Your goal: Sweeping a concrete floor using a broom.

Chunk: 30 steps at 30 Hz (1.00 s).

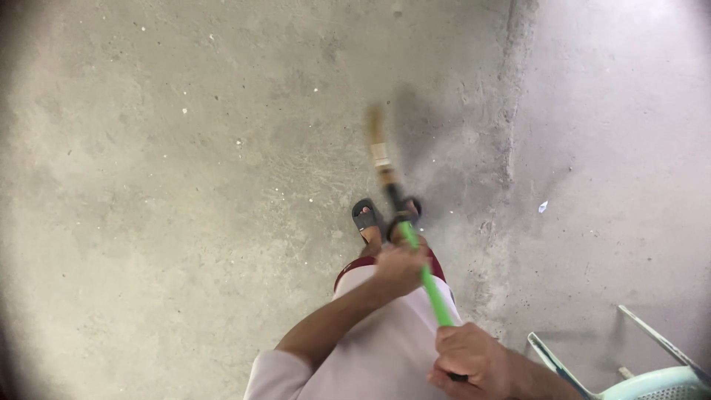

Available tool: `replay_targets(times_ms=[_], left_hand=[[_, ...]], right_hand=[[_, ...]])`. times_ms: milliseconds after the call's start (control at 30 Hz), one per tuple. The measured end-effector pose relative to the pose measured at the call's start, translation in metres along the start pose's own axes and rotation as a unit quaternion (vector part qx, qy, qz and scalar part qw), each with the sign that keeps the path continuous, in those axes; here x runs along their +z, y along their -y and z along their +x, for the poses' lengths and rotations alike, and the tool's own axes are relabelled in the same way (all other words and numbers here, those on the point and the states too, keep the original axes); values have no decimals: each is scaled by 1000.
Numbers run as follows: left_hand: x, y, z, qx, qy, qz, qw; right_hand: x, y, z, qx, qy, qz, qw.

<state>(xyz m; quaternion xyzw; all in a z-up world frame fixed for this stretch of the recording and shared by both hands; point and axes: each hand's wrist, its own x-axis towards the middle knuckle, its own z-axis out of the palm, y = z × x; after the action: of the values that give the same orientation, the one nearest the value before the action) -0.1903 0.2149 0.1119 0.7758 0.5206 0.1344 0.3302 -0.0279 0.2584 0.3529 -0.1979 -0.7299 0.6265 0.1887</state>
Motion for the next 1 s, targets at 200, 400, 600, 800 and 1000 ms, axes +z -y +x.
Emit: replay_targets(times_ms=[200,400,600,800,1000], left_hand=[[-49,121,-20,-329,118,42,936],[6,224,45,-406,-36,66,911],[79,129,205,-53,-284,-27,957],[80,26,333,-77,105,-159,979],[-23,-9,315,44,151,-89,984]], right_hand=[[14,-141,83,201,56,75,975],[-2,-260,145,213,-16,51,976],[-122,-203,82,353,-115,-72,926],[-189,-168,22,477,-269,-112,829],[-181,-111,20,246,-240,-189,920]])
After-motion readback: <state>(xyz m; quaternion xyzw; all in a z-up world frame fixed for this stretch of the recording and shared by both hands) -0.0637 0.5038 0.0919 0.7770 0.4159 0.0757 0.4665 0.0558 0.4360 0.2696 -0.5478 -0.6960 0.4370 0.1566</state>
